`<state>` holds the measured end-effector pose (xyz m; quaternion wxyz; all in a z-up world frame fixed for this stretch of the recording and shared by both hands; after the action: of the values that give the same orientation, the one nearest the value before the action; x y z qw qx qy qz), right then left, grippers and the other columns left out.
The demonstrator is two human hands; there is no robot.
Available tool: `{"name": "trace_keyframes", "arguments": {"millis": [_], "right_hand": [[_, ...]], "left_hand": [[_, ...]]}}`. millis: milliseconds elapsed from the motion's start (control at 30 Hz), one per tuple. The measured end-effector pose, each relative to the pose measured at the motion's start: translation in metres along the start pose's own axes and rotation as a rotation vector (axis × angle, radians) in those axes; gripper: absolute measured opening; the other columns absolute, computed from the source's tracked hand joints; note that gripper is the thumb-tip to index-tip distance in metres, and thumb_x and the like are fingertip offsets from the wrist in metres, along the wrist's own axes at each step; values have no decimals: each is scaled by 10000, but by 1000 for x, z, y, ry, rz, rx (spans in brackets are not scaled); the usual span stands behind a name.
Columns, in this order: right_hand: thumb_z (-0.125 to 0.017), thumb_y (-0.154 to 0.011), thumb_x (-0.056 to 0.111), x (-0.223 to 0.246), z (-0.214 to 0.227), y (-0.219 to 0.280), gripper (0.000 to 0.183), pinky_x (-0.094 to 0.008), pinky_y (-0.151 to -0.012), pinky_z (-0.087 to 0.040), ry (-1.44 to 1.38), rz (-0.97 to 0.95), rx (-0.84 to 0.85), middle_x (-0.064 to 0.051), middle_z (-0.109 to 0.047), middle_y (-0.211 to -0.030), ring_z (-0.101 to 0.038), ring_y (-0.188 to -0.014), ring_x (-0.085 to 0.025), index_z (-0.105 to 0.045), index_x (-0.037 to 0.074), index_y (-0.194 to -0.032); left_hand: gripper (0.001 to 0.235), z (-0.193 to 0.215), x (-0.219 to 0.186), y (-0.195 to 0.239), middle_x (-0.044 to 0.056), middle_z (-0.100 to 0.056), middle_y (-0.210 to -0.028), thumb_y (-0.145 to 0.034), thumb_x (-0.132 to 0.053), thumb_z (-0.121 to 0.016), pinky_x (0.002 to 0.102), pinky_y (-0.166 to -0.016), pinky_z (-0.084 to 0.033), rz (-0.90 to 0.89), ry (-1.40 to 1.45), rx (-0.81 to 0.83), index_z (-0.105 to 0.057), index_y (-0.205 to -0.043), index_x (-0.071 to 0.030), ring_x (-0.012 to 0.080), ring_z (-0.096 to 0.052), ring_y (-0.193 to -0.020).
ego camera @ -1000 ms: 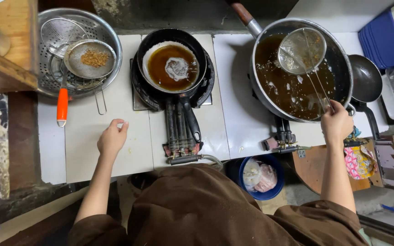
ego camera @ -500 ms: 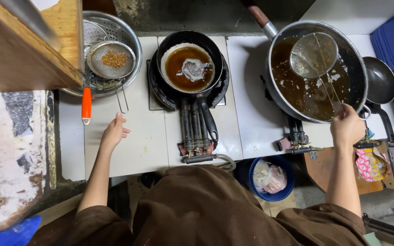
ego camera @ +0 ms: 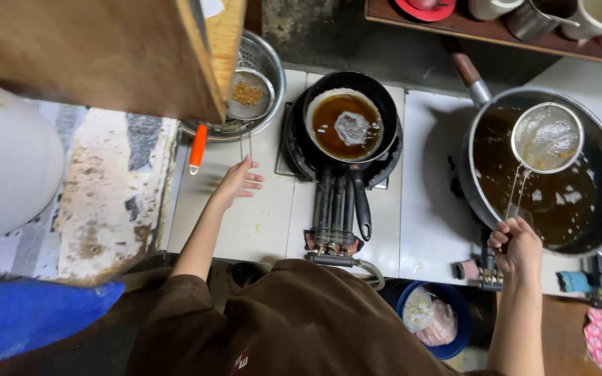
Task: Using a handheld mesh strainer to remove fried food particles and debris from a large pot of cooking oil.
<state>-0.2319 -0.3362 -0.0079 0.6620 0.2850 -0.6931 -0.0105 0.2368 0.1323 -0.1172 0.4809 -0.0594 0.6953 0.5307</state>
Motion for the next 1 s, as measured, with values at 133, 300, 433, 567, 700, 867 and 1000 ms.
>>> {"name": "trace_keyframes", "arguments": {"millis": [133,300,433,567,700,867,1000], "right_hand": [[-420,-1096,80,14,-114,34,156,-226,-451,-331,122,54,165,29,-377,-748,-341,-564,-81,-425,183,-978],[-379,-1073,75,-5,-285,37,249,-351,-351,-497,301,253,369,-56,-404,-751,-434,-465,-141,-407,57,-1319],[-477,-1013,119,-10,-414,79,438,-687,-898,-519,1039,505,300,-363,-668,-1023,-666,-1009,-588,-351,139,-1432],[-490,-947,56,-107,-483,39,666,-637,-918,-563,1319,537,364,-323,-694,-1027,-703,-1019,-528,-221,116,-1554],[-435,-930,64,-165,-516,25,510,-620,-757,-606,1491,672,494,-275,-709,-916,-734,-887,-508,-320,56,-1427],[-372,-957,-7,-132,-517,64,605,-639,-809,-592,1487,742,509,-299,-712,-959,-732,-930,-513,-216,39,-1540],[-428,-929,4,-133,-514,56,584,-589,-720,-619,1545,859,424,-271,-717,-869,-745,-829,-481,-309,-4,-1501]], "left_hand": [[667,-10,-3,-10,33,-727,-1010,-942,-647,-447,378,-796,-549,-32,120,45,-643,-1344,-152,210,-724,-902],[444,-6,14,-70,-29,-575,-778,-1074,-535,-406,363,-611,-613,-164,238,-65,-636,-1053,-156,203,-735,-719],[474,-3,-2,-63,-37,-515,-742,-1067,-548,-396,297,-494,-583,-259,257,-171,-621,-1002,-136,166,-700,-627],[427,-2,-5,-64,-24,-508,-687,-1084,-408,-359,299,-455,-588,-282,201,-260,-639,-997,-99,151,-667,-595],[372,5,0,-89,-18,-512,-599,-1054,-367,-383,282,-365,-556,-283,226,-329,-632,-930,-120,153,-588,-505],[377,-4,-22,-78,-32,-438,-578,-1047,-364,-351,267,-325,-489,-271,309,-324,-598,-909,-115,140,-508,-453],[392,-10,-38,-62,-40,-386,-581,-1065,-360,-297,250,-326,-462,-280,365,-322,-546,-868,-130,110,-458,-459]]}}
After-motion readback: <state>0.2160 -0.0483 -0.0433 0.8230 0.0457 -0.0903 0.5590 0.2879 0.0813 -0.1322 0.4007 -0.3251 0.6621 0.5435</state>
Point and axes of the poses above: each hand's wrist, its own y-axis away from the middle knuckle, its own z-axis out of the back of the hand, x = y × z, the point moved 7 cm from there along -y, towards the middle knuckle
